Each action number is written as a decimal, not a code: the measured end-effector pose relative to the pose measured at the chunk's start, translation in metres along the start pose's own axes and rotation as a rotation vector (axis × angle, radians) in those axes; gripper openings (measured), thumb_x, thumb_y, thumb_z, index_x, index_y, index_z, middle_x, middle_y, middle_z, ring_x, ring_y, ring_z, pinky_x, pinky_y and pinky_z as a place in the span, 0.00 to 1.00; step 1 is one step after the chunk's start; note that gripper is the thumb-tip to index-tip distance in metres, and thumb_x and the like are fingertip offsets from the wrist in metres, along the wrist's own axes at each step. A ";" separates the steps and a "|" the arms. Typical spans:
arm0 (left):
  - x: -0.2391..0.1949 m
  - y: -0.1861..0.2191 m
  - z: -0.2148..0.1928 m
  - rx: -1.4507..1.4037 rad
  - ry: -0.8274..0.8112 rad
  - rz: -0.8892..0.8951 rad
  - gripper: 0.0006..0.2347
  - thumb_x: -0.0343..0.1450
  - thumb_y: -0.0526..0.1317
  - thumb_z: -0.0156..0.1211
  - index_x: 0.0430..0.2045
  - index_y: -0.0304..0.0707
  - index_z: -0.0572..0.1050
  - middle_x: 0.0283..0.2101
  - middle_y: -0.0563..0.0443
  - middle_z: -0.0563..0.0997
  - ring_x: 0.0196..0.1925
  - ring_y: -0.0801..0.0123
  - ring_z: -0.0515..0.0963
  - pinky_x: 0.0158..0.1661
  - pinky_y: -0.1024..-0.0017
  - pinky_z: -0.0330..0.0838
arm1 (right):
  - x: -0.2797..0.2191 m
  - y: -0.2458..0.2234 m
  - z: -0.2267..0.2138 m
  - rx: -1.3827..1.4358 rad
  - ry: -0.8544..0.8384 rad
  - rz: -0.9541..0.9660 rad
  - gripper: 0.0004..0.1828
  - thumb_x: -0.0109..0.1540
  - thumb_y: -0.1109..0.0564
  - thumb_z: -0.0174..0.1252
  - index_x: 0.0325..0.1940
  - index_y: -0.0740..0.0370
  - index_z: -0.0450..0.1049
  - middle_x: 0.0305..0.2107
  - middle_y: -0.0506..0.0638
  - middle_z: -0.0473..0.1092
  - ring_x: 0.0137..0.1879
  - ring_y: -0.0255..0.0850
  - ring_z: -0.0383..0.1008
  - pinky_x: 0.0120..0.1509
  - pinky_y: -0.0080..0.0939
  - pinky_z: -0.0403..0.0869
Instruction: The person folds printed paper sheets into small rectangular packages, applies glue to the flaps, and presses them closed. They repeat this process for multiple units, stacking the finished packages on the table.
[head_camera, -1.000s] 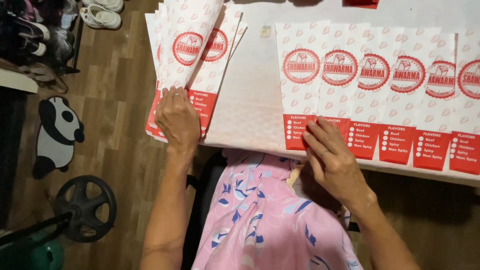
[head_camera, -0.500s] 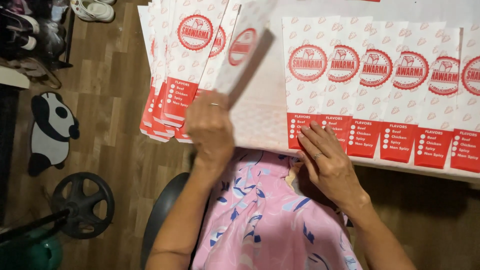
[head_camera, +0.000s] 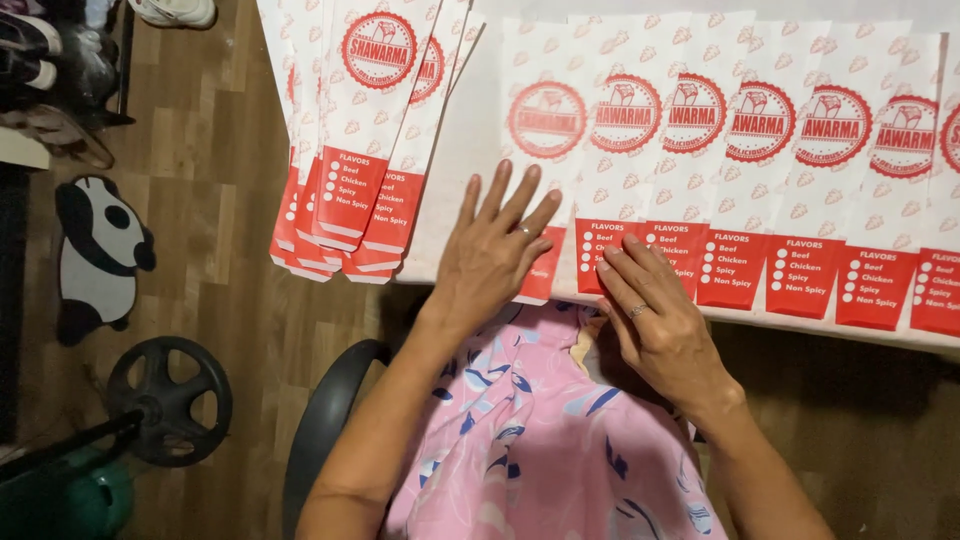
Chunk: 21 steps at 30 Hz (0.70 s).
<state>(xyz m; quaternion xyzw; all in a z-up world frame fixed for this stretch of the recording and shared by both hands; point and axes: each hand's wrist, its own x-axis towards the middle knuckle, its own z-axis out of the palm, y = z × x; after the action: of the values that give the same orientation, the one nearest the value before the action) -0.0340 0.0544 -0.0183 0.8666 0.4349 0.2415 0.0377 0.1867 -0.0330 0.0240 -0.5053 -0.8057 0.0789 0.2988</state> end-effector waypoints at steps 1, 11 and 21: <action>0.002 0.001 0.003 -0.002 -0.002 -0.003 0.21 0.79 0.52 0.45 0.67 0.52 0.68 0.72 0.45 0.66 0.76 0.47 0.58 0.71 0.42 0.50 | 0.000 -0.001 0.001 0.001 -0.003 0.001 0.20 0.64 0.59 0.63 0.61 0.64 0.76 0.59 0.59 0.73 0.70 0.58 0.69 0.77 0.57 0.64; 0.013 0.010 -0.004 -0.150 0.183 0.040 0.17 0.78 0.47 0.54 0.59 0.43 0.74 0.66 0.42 0.73 0.73 0.44 0.65 0.70 0.47 0.57 | 0.005 -0.004 -0.003 0.030 0.041 -0.029 0.20 0.64 0.61 0.62 0.60 0.68 0.76 0.62 0.65 0.70 0.69 0.63 0.69 0.75 0.61 0.66; -0.035 0.010 -0.031 -0.583 0.229 0.100 0.07 0.68 0.38 0.71 0.32 0.32 0.83 0.44 0.42 0.86 0.56 0.47 0.83 0.64 0.48 0.66 | 0.021 -0.015 0.031 0.172 0.181 -0.198 0.10 0.62 0.60 0.65 0.44 0.71 0.79 0.52 0.64 0.76 0.54 0.56 0.80 0.67 0.60 0.75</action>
<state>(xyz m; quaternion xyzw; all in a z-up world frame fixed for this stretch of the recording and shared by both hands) -0.0584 0.0173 -0.0017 0.8067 0.3058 0.4537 0.2235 0.1519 -0.0164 0.0140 -0.4011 -0.8115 0.0720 0.4188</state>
